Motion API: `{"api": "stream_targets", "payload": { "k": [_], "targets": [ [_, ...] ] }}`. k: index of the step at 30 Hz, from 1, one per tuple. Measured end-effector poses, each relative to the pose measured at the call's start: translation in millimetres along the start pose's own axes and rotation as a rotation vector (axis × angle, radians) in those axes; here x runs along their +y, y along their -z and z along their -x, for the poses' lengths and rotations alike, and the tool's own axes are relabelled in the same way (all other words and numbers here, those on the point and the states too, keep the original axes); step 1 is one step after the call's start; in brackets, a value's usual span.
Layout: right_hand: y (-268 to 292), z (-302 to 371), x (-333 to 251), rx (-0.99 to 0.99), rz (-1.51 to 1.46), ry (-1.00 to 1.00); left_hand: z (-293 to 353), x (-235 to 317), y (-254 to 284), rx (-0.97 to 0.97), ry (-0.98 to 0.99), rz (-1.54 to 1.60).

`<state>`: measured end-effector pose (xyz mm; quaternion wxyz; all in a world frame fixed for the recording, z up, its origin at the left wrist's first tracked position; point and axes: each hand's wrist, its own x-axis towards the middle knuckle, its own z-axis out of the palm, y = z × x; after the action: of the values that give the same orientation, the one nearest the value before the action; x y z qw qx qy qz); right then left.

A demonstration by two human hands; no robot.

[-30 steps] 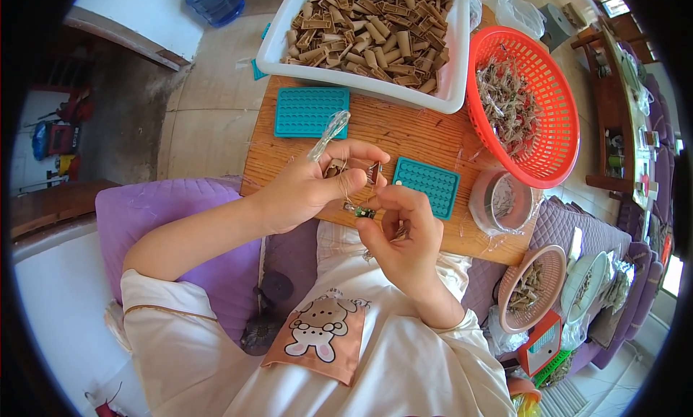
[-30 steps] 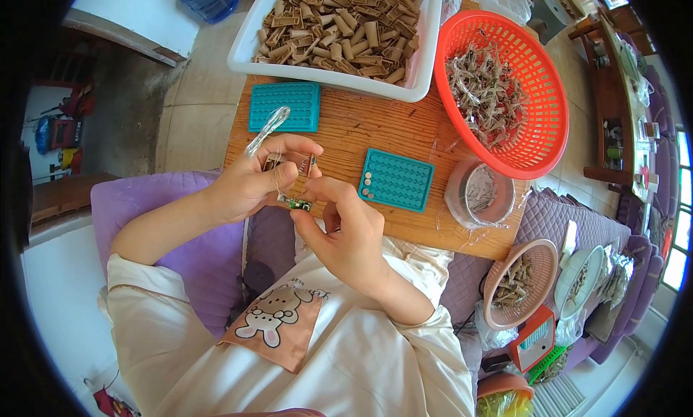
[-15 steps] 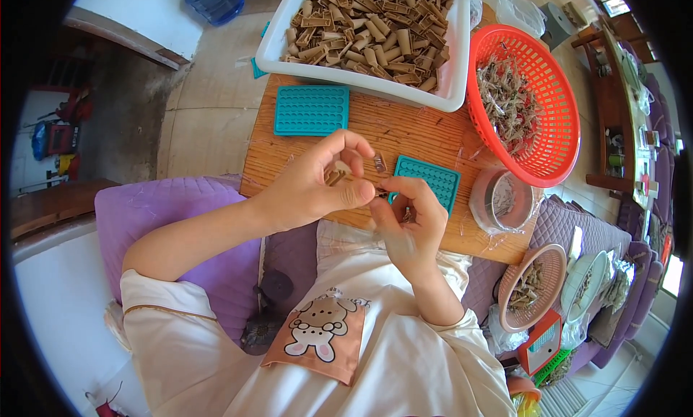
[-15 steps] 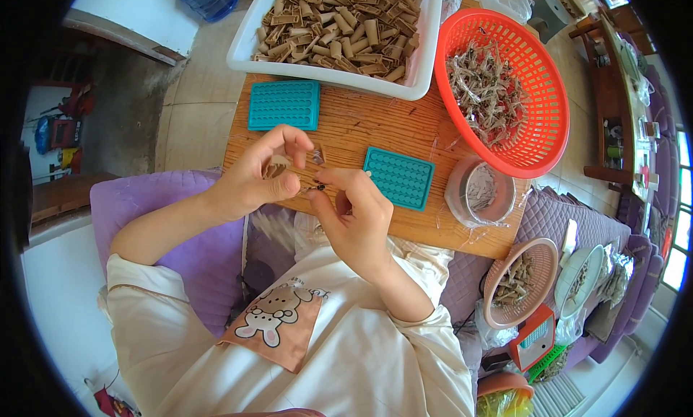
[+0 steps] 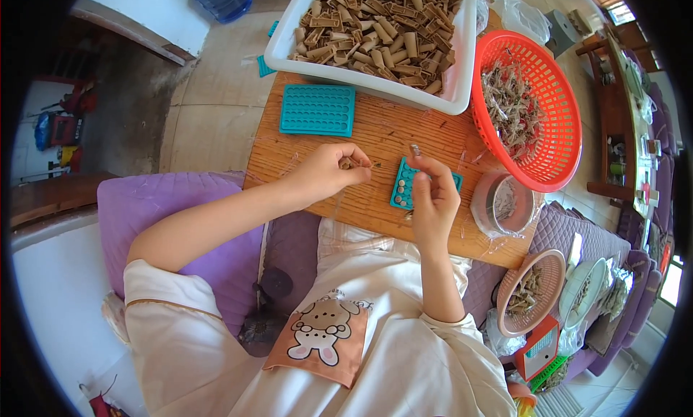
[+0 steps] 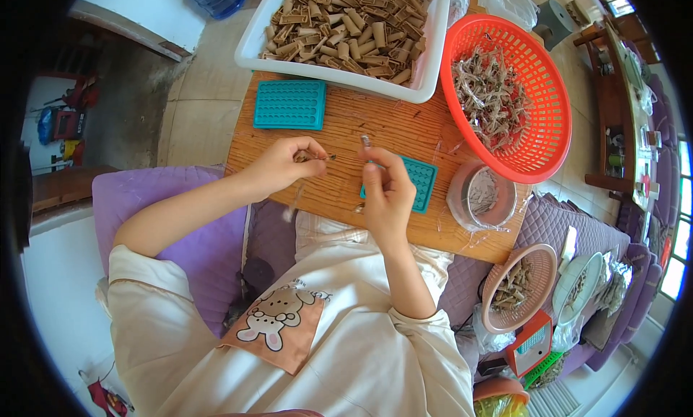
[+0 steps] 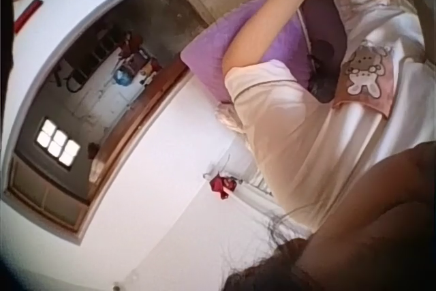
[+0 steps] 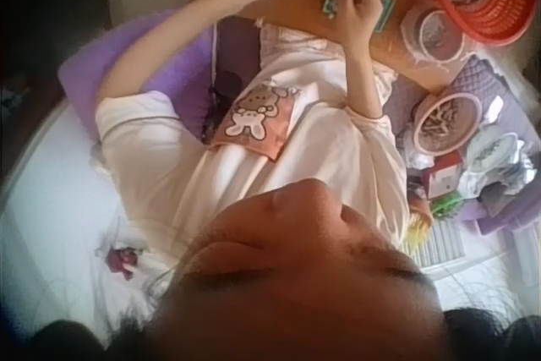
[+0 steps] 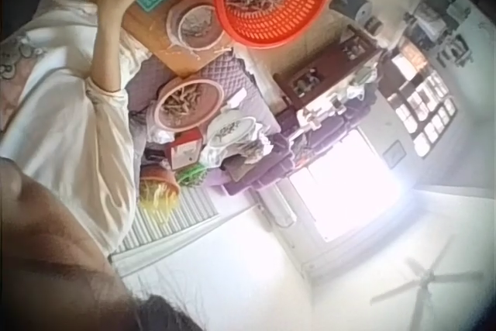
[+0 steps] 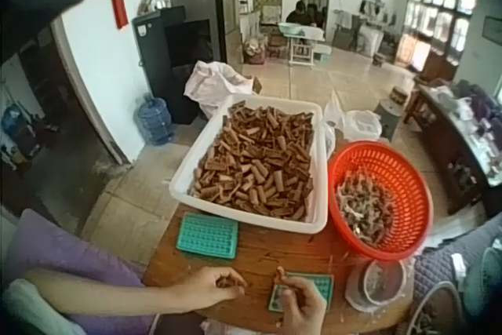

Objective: The person assembles small mechanical components by hand, inserting metal pins into paper tubes.

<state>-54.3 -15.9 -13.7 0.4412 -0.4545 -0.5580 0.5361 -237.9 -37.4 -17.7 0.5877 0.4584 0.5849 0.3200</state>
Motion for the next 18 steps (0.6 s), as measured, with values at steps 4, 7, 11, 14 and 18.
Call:
{"api": "stream_targets", "payload": {
  "k": [4,7,11,14,18],
  "targets": [
    [9.8,-3.3,6.2,-0.048,-0.138,-0.162,-11.8,-13.2,0.6,0.02,0.37,0.2],
    [15.7,-3.5,16.5,-0.122,-0.274,-0.221,-14.5,-24.6,2.7,0.029,0.476,0.311],
    [19.2,-1.3,13.8,-0.207,-0.472,-0.402,-3.6,-23.2,-15.4,0.09,0.09,0.212],
    [22.0,2.9,7.3,-0.362,-0.536,-0.383,15.3,15.3,-18.6,0.01,-0.232,0.032],
    [20.7,6.7,-6.6,-0.481,-0.587,-0.371,33.7,58.0,-8.9,-0.163,-0.185,-0.342]
  ]
}}
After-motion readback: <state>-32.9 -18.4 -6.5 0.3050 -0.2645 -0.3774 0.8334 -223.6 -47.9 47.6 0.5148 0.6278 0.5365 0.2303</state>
